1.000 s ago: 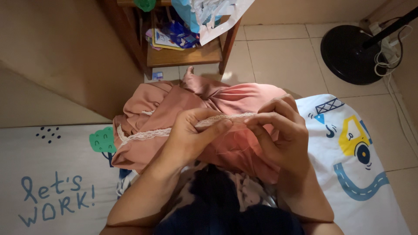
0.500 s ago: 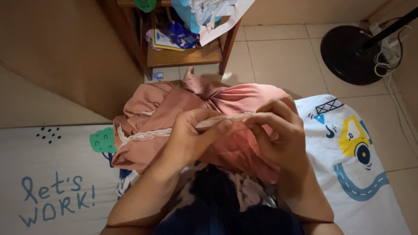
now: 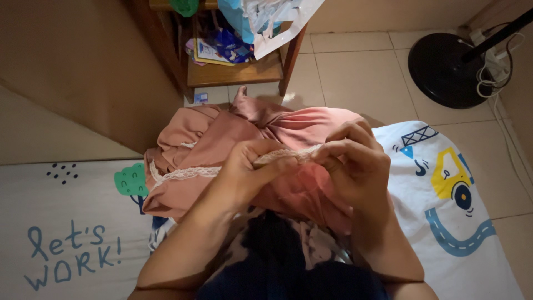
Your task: The person sits with a pink garment on their lap and hand-sews a white lace trim onto its edge using a needle and thread. They pull the thread through the fabric, reposition the lace, and continue stitching along the trim throughout the clip.
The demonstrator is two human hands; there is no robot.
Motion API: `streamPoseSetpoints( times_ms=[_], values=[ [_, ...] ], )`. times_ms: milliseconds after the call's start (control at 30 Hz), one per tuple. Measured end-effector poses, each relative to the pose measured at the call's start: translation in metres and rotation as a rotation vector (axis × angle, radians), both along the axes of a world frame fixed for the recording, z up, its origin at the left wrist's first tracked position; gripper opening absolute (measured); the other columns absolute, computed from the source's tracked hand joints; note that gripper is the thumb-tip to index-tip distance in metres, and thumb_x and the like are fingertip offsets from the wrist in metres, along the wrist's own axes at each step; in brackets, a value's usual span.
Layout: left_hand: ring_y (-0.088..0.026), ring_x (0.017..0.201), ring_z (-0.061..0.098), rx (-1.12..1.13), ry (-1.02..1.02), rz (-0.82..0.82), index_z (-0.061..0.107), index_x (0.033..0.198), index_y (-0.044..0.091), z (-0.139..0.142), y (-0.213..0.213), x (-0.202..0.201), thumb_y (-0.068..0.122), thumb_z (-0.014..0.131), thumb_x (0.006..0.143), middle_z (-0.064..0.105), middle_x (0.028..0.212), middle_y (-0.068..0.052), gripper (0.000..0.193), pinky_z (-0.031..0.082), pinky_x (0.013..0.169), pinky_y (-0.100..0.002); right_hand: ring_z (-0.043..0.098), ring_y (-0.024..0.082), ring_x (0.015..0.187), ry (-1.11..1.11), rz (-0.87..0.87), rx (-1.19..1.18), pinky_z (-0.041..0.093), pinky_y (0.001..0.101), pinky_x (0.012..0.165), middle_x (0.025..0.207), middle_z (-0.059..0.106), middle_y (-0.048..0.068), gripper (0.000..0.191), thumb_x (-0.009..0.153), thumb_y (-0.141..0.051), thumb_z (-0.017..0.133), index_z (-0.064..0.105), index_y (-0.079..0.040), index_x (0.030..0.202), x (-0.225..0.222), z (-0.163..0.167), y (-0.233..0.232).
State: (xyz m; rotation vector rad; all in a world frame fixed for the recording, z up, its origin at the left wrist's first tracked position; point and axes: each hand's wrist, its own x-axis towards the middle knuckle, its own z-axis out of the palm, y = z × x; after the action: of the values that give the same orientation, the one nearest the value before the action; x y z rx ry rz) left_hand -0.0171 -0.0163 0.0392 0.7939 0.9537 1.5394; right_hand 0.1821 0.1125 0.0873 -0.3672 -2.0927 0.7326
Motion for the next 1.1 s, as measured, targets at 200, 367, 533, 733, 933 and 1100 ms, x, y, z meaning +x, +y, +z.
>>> streamPoseSetpoints(
  times_ms=[200,367,533,733,933,1100],
  values=[
    [-0.009,0.086,0.072,0.077,-0.099,-0.076,0.084,0.120,-0.006,-0.013,0.002,0.000,0.009,0.084,0.112,0.085,0.103,-0.007,0.016,0.057,0.077,-0.028,0.066,0.016,0.097,0.041,0.180,-0.249,0.055,0.0292,0.085,0.103,0.069,0.005,0.011,0.101,0.008,0.087,0.079,0.001,0.104,0.003,-0.007,0.004],
    [-0.009,0.082,0.073,0.084,-0.144,-0.119,0.083,0.120,-0.004,-0.021,0.002,-0.001,0.010,0.082,0.113,0.085,0.100,-0.005,0.016,0.057,0.074,-0.028,0.066,0.015,0.095,0.064,0.241,-0.315,0.054,0.0262,0.083,0.105,0.070,0.006,0.011,0.101,0.011,0.085,0.079,0.003,0.104,0.004,-0.013,0.008],
    [-0.006,0.077,0.066,0.047,-0.147,-0.113,0.084,0.121,-0.005,-0.021,0.001,0.000,0.009,0.082,0.112,0.083,0.098,-0.003,0.016,0.049,0.068,-0.025,0.067,0.016,0.097,0.094,0.271,-0.333,0.056,0.0289,0.089,0.104,0.070,0.006,0.012,0.099,0.012,0.086,0.080,0.003,0.105,0.005,-0.016,0.009],
    [-0.007,0.078,0.069,0.052,-0.110,-0.105,0.086,0.121,-0.005,-0.014,0.001,-0.001,0.007,0.081,0.112,0.084,0.097,-0.004,0.017,0.054,0.071,-0.026,0.067,0.015,0.096,0.066,0.252,-0.353,0.055,0.0271,0.087,0.106,0.069,0.007,0.012,0.099,0.014,0.084,0.080,0.005,0.106,0.010,-0.015,0.010],
    [-0.003,0.073,0.061,0.008,-0.100,-0.106,0.087,0.122,-0.006,-0.013,-0.001,-0.001,0.006,0.082,0.111,0.078,0.091,-0.001,0.017,0.045,0.064,-0.023,0.068,0.015,0.097,0.045,0.249,-0.345,0.056,0.0276,0.087,0.106,0.069,0.006,0.009,0.102,0.011,0.085,0.080,0.006,0.107,0.013,-0.014,0.011],
    [-0.003,0.078,0.062,0.027,-0.137,-0.129,0.086,0.122,-0.006,-0.012,0.000,-0.002,0.007,0.081,0.113,0.081,0.096,0.000,0.017,0.047,0.069,-0.024,0.067,0.014,0.094,0.074,0.272,-0.349,0.055,0.0248,0.084,0.107,0.070,0.006,0.009,0.104,0.008,0.087,0.080,0.005,0.108,0.011,-0.014,0.009]
  ],
)
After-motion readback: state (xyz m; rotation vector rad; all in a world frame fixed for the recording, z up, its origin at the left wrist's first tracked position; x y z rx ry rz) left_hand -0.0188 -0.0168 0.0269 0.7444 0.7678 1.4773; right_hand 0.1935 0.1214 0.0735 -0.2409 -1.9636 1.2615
